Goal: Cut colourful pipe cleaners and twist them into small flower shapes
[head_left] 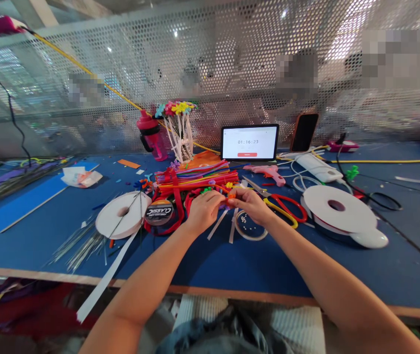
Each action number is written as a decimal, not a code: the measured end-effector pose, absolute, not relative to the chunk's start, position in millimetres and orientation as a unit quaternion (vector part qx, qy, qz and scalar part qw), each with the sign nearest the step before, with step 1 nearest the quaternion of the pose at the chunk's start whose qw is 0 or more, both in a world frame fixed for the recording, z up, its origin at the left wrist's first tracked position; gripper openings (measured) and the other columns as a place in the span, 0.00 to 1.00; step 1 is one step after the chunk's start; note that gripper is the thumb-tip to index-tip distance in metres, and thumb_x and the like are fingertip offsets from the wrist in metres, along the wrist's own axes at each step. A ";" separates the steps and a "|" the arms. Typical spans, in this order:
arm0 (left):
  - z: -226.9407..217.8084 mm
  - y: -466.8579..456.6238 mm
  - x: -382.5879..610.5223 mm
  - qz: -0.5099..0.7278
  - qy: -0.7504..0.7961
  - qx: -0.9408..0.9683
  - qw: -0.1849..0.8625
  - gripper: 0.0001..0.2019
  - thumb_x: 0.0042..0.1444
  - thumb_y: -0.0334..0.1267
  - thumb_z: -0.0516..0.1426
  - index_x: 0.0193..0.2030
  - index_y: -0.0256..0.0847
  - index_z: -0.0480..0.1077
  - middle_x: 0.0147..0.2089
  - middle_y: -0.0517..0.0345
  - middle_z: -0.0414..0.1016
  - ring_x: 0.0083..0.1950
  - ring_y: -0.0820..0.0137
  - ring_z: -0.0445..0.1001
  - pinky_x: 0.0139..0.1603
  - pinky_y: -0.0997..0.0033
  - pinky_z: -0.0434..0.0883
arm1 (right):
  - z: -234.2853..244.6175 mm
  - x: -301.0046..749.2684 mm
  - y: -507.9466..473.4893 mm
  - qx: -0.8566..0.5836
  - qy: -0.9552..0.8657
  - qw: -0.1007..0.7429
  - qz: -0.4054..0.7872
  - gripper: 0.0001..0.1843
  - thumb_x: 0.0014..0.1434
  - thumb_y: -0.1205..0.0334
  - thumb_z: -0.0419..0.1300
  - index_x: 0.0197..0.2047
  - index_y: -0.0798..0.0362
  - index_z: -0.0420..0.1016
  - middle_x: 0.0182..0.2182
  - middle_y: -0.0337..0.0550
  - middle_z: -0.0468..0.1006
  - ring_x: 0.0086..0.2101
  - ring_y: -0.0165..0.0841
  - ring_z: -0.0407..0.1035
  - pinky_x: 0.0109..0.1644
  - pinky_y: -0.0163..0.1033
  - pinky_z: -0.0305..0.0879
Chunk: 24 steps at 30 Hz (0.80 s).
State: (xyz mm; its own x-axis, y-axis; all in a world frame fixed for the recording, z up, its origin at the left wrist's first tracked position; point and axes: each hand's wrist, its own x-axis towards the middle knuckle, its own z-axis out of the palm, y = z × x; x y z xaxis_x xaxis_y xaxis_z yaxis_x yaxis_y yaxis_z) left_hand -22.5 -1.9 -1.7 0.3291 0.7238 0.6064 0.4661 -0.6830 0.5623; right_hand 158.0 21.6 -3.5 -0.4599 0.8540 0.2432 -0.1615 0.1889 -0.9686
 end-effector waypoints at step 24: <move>-4.1 8.4 -35.9 0.390 0.293 0.873 0.015 0.11 0.59 0.34 0.50 0.42 0.42 0.72 0.43 0.50 0.73 0.44 0.69 0.73 0.45 0.72 0.69 | -5.0 157.0 22.5 -0.296 -0.667 0.431 0.531 0.14 0.48 0.54 0.65 0.30 0.55 0.70 0.24 0.37 0.71 0.26 0.27 0.65 0.32 0.33 0.62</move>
State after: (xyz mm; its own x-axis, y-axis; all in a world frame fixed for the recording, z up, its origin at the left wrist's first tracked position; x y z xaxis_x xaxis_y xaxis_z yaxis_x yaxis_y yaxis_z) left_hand -35.9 8.4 -4.1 0.5241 0.5236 0.6717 0.4996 -0.8277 0.2555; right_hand 157.0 22.5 -5.0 -0.4541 0.8520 0.2604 -0.0634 0.2606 -0.9634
